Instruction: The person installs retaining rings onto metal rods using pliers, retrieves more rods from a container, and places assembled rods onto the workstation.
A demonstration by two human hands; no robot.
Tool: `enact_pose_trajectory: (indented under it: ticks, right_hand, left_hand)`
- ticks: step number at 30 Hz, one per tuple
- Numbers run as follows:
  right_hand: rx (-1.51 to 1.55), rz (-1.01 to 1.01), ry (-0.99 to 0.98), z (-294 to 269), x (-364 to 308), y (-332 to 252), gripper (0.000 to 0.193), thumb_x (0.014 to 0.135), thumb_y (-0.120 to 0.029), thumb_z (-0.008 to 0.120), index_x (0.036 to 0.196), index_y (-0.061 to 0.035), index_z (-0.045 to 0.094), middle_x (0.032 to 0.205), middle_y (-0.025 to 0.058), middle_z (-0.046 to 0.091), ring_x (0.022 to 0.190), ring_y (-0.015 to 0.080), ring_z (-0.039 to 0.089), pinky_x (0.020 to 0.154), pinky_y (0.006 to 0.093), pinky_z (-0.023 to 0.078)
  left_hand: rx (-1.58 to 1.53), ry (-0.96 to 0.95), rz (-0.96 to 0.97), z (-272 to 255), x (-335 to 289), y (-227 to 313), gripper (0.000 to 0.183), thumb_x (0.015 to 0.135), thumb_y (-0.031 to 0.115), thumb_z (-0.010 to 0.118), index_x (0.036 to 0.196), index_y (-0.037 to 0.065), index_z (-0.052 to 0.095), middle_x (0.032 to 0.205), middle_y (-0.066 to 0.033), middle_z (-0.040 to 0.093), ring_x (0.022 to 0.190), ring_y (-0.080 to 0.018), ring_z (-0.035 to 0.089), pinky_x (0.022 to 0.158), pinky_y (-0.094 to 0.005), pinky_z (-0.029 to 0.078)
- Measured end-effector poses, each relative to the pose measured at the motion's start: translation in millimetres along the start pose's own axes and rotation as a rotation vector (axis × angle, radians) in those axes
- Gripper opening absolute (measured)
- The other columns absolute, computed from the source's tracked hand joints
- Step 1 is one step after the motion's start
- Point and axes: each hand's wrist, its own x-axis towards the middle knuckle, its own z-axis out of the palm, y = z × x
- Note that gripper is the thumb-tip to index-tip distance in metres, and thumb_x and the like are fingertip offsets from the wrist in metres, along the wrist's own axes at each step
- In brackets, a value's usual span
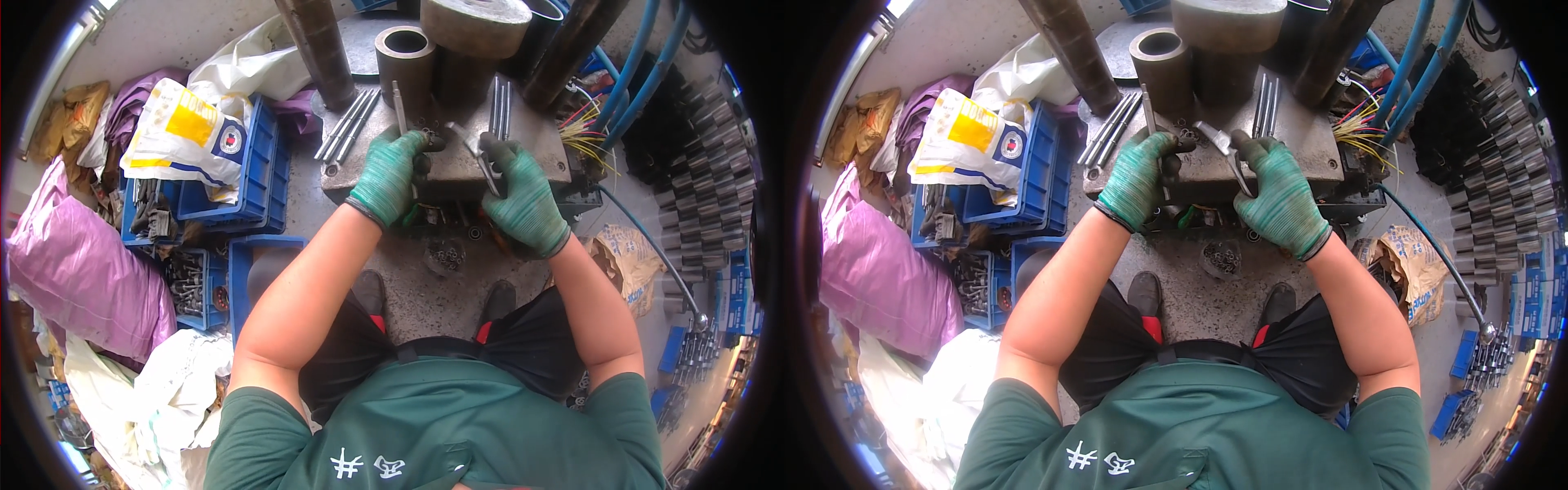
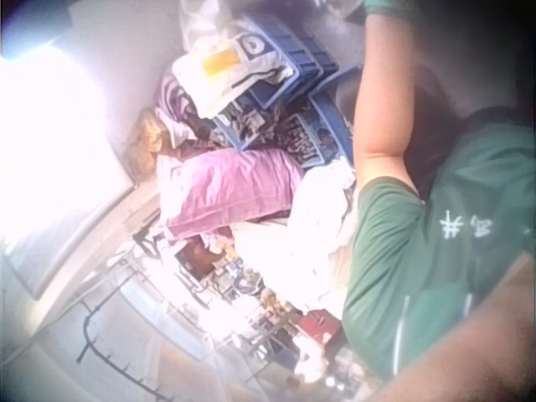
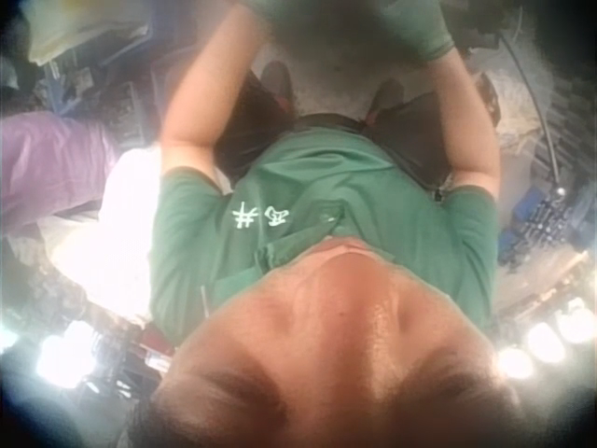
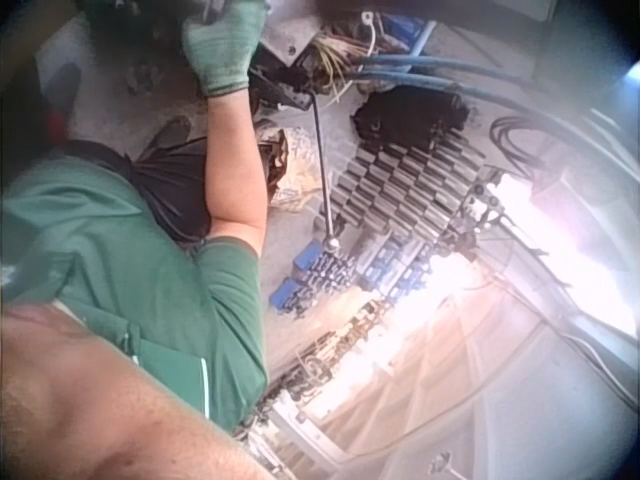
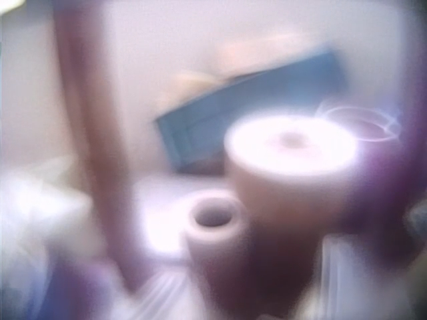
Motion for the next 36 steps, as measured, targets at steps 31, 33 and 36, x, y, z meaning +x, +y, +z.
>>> enact_pose_trajectory:
  ticks: [31, 33, 36]
  right_hand:
    - [-0.226, -0.170, -0.007, -8.4, 9.0, -5.6, 0.063, 0.075, 0.005, 0.065, 0.136, -0.0071, 0.068, 0.114, 0.0201, 0.068, 0.106, 0.0413, 0.064, 0.095, 0.0461, 0.053]
    - [-0.049, -0.036, -0.040, -10.7, 8.5, 0.4, 0.054, 0.081, 0.001, 0.064, 0.134, -0.0058, 0.069, 0.108, 0.0205, 0.071, 0.099, 0.0402, 0.068, 0.091, 0.0453, 0.056]
    - [0.090, 0.040, -0.011, -21.4, 9.2, 6.0, 0.049, 0.088, -0.004, 0.067, 0.137, -0.0029, 0.067, 0.116, 0.0214, 0.073, 0.106, 0.0349, 0.072, 0.094, 0.0405, 0.057]
  left_hand:
    - [0.212, -0.049, 0.053, -3.1, -15.4, 9.3, 0.018, 0.100, 0.014, 0.060, 0.115, 0.004, 0.061, 0.082, -0.0027, 0.064, 0.060, -0.0089, 0.054, 0.052, -0.0243, 0.044]
    - [0.272, -0.028, 0.152, 6.6, -22.4, 12.4, 0.024, 0.101, 0.015, 0.060, 0.120, 0.002, 0.063, 0.087, -0.0040, 0.067, 0.063, -0.0090, 0.055, 0.055, -0.0244, 0.045]
    - [0.393, -0.001, 0.275, 3.8, -20.2, 10.3, 0.033, 0.102, 0.016, 0.060, 0.129, -0.001, 0.065, 0.097, -0.0077, 0.071, 0.074, -0.0110, 0.060, 0.066, -0.0265, 0.050]
